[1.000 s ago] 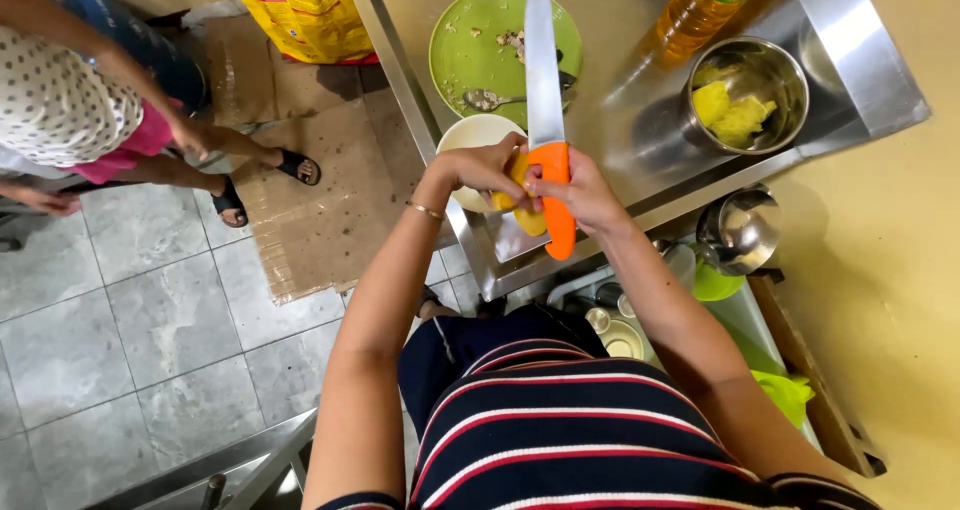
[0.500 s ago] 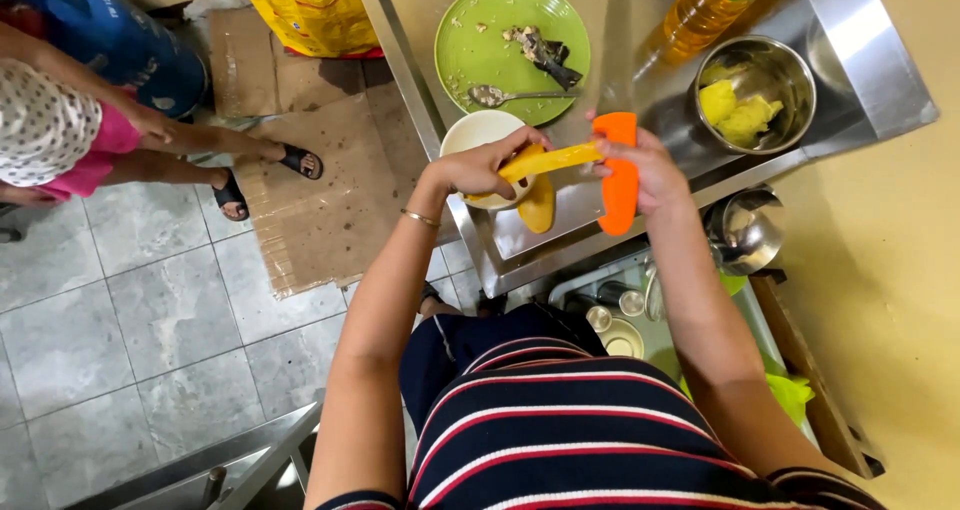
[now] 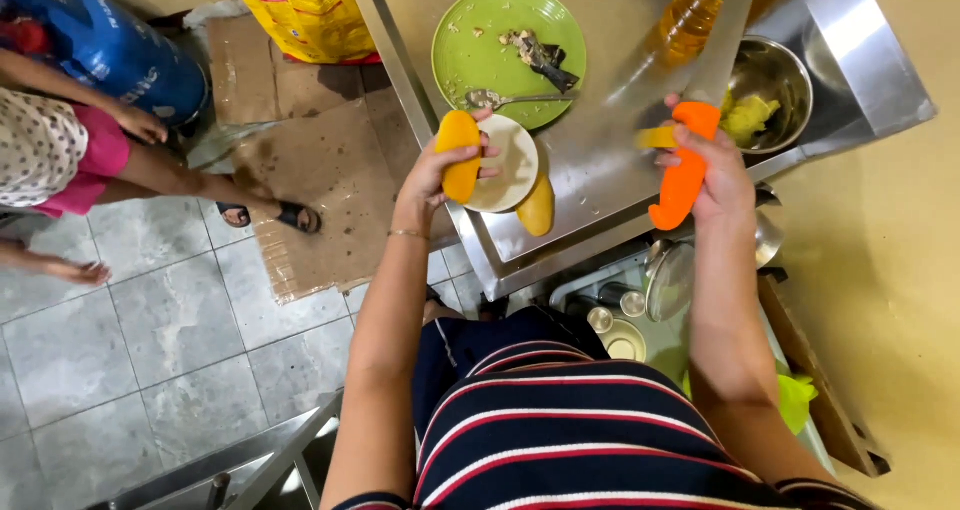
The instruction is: Peeling a mango with a knife and slicing the fruit into a bowl
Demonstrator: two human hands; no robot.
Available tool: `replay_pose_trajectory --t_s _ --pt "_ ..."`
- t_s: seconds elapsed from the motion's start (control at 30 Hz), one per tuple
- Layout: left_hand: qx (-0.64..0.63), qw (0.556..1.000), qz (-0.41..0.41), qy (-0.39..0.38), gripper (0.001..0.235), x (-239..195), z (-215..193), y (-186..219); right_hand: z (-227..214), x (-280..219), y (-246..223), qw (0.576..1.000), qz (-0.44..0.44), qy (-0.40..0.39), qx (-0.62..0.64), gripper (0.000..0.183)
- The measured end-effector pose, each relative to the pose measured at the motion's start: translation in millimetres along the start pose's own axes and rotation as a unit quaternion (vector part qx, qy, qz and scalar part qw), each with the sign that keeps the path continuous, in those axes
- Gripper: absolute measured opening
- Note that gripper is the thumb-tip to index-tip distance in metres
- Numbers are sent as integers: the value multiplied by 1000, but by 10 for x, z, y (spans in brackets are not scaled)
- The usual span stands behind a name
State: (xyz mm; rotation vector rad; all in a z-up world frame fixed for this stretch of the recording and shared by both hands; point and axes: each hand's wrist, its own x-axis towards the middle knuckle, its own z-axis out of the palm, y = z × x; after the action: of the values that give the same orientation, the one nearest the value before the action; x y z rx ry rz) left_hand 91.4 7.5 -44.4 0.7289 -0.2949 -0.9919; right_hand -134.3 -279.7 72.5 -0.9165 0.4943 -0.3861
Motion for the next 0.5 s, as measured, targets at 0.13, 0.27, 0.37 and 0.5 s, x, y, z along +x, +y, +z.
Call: replay_pose_trajectory --t_s 0.13,0.27,0.37,0.5 --pt "7 997 -6 82 56 82 185 -193 -69 59 357 993 -2 21 -119 49" --pt "-60 982 2 178 54 404 75 -551 -73 274 801 977 -39 86 -193 49" --pt "-92 967 3 236 56 417 106 -718 -287 437 1128 956 -60 114 -263 49" --pt "-52 944 15 327 67 328 408 -627 -175 416 1228 923 -88 134 -350 46"
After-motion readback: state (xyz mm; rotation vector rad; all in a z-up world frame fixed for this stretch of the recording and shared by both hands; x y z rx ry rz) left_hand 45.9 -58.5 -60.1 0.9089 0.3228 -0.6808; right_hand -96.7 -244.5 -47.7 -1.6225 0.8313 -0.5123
